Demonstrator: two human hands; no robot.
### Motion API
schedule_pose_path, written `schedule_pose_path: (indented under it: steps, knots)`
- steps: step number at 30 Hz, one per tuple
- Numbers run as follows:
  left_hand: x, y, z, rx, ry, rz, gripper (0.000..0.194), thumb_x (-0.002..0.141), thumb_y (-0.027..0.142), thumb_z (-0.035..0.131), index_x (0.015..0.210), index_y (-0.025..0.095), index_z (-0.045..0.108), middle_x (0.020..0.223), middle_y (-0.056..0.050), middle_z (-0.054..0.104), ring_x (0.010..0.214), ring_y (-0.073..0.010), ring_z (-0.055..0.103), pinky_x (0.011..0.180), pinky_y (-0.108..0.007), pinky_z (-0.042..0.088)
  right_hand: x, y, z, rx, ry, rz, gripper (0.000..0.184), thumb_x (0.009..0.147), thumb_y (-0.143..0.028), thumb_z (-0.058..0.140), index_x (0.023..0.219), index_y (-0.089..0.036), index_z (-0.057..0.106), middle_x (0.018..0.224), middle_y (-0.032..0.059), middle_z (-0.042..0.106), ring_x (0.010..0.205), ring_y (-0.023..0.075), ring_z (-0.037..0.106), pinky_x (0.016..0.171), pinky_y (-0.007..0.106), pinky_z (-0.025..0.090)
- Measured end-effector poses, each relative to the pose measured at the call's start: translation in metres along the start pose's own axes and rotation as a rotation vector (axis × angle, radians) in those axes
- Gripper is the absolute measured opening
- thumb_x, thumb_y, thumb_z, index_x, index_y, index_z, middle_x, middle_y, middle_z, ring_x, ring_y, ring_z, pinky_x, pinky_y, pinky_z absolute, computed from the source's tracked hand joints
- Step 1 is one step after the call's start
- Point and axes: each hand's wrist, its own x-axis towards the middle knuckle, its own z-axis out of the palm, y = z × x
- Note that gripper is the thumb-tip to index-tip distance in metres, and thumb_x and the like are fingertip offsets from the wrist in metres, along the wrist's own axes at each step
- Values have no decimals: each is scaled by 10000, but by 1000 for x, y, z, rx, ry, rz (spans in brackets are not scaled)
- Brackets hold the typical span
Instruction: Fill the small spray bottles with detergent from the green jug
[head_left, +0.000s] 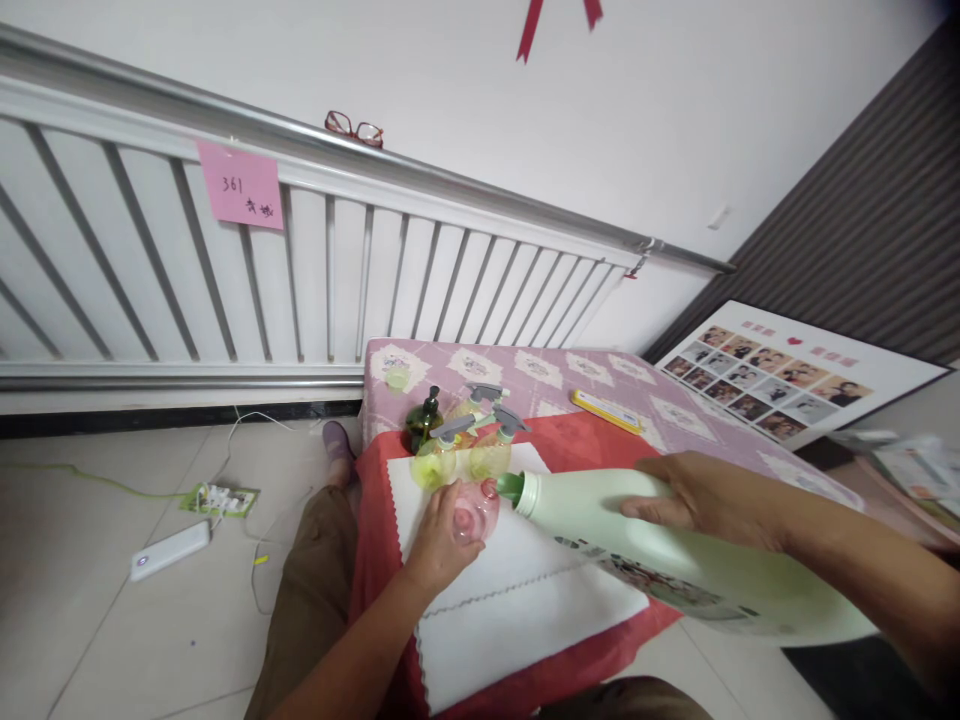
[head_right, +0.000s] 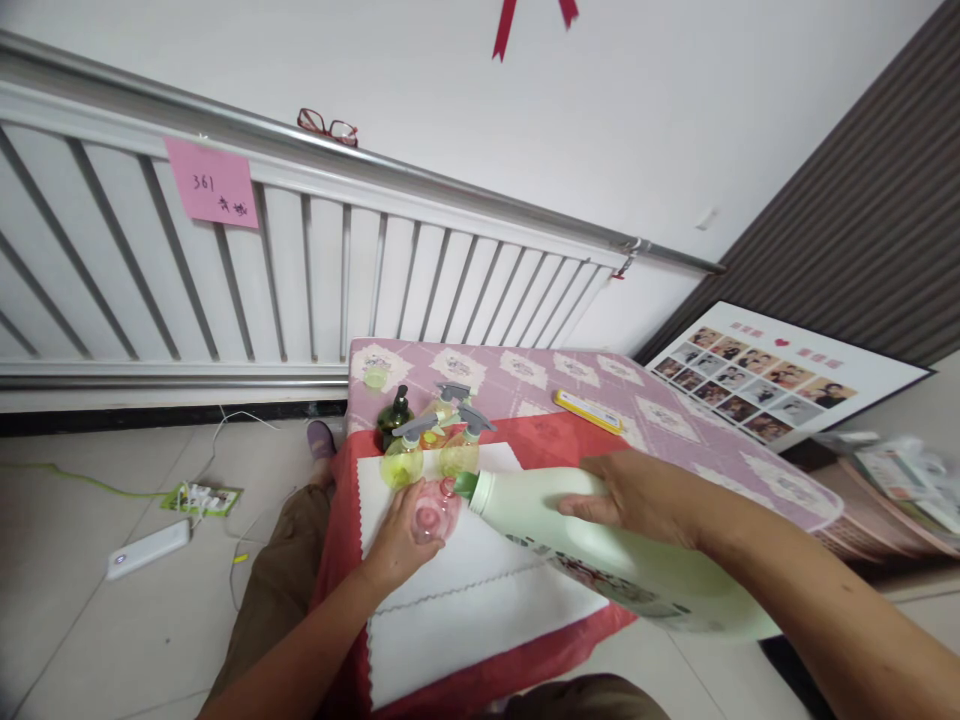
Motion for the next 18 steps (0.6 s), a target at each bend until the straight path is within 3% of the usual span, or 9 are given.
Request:
schedule_pose_path:
  steps: [18]
  knots:
    - [-1, 1, 0, -7, -6, -5, 915, 586, 183, 745, 1419, 214, 368, 1386, -126, 493, 1329, -316, 449, 1127, -432, 383, -2, -3, -1, -17, -7, -4, 440, 840, -630, 452, 787, -208, 566, 779, 76, 696, 731, 253, 643, 640, 338, 437]
